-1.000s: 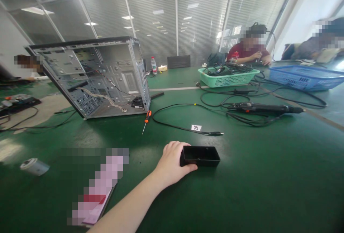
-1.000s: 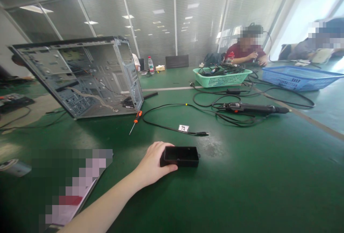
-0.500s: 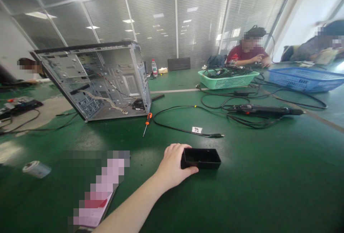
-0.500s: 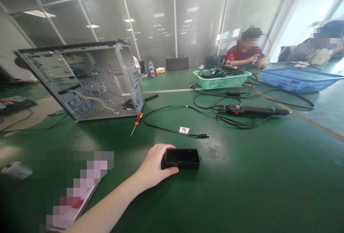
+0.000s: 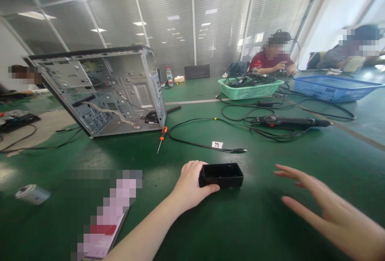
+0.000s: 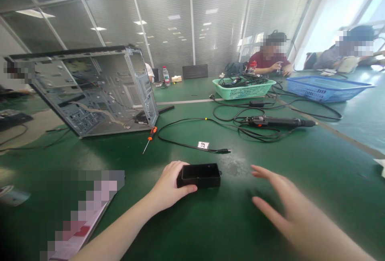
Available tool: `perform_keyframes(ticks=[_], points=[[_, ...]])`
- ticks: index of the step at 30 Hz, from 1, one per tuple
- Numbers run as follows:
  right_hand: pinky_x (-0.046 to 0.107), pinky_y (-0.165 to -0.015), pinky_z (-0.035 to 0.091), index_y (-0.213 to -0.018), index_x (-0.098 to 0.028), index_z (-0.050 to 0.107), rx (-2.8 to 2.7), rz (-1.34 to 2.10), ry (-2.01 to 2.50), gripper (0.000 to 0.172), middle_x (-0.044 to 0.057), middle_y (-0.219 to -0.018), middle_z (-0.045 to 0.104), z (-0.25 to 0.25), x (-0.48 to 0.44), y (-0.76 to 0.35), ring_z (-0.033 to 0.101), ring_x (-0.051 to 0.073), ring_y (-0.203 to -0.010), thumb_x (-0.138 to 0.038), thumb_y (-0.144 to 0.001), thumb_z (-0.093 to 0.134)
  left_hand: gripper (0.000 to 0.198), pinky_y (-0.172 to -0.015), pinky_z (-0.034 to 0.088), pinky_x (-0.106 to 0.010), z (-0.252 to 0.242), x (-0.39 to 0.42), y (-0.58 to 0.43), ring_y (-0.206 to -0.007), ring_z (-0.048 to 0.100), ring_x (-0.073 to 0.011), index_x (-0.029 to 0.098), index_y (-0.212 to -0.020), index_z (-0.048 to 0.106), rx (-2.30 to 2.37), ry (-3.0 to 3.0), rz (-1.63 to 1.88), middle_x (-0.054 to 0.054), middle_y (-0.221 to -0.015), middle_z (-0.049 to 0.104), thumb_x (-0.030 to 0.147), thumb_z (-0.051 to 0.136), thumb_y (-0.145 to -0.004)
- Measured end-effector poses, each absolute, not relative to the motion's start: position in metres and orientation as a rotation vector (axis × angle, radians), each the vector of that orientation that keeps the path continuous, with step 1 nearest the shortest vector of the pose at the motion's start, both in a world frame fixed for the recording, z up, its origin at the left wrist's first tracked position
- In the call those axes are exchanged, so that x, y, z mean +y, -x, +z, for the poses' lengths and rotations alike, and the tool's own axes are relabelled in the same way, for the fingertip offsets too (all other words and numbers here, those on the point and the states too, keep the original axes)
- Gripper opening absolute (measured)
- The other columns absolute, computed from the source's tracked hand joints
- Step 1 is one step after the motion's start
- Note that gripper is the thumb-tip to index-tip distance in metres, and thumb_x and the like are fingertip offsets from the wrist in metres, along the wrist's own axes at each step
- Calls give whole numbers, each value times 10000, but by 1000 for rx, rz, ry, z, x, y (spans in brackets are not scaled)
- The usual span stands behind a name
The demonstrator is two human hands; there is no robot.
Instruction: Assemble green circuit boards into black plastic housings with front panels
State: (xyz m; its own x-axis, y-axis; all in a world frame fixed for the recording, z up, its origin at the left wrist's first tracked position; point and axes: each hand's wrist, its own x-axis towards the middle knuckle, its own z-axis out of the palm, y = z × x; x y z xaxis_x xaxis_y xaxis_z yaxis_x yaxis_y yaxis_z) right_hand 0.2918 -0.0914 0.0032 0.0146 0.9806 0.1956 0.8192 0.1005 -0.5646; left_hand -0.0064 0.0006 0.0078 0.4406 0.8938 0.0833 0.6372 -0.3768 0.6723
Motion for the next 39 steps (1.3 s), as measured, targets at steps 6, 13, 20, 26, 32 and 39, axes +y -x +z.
perform_keyframes(ticks=[6, 13, 20, 26, 32, 39], points=[[407, -928, 425, -1387, -166, 305, -1574, 1121, 1569, 830, 121, -1267, 455, 14, -35, -201, 469, 274, -1131, -639, -733, 495, 467, -894, 406, -412, -4, 5, 10, -1064, 511, -288, 233, -1126, 539, 1252, -1908, 728, -81, -1096, 593, 398, 695, -717], [160, -496, 331, -1048, -129, 466, -1056, 1615, 1317, 495, 27, -684, 523, 13, -33, -199, 474, 107, -583, -556, -824, 579, 430, -885, 407, -354, -5, 7, 11, -976, 571, -221, 236, -1163, 520, 1185, -1667, 861, -47, -987, 640, 518, 302, -922], [138, -484, 362, -909, -156, 426, -273, 2128, 1044, 360, 12, -648, 450, 22, -40, -196, 446, 89, -505, -491, -992, 325, 468, -829, 401, -315, 0, 6, 9, -820, 564, -203, 188, -827, 589, 1078, -1886, 787, -19, -710, 600, 482, 243, -941], [152, -484, 370, -809, -143, 420, -212, 2240, 963, 458, 34, -625, 466, 18, -43, -192, 470, 112, -515, -532, -993, 264, 519, -818, 405, -300, -5, 9, 9, -825, 562, -197, 193, -636, 518, 1078, -1832, 818, -28, -731, 602, 458, 199, -949], [168, -517, 413, -778, -139, 439, -161, 2281, 892, 507, 54, -600, 503, 16, -45, -193, 516, 125, -526, -539, -997, 219, 494, -825, 412, -313, -4, 9, 9, -796, 561, -191, 196, -783, 583, 1104, -1810, 809, -11, -712, 586, 470, 207, -950], [177, -583, 452, -850, -132, 445, -359, 2258, 890, 428, 64, -708, 546, 14, -45, -194, 550, 118, -591, -519, -984, 320, 473, -796, 444, -326, -8, 10, 7, -792, 570, -184, 154, -1115, 556, 998, -1599, 913, -34, -790, 614, 501, 293, -932]])
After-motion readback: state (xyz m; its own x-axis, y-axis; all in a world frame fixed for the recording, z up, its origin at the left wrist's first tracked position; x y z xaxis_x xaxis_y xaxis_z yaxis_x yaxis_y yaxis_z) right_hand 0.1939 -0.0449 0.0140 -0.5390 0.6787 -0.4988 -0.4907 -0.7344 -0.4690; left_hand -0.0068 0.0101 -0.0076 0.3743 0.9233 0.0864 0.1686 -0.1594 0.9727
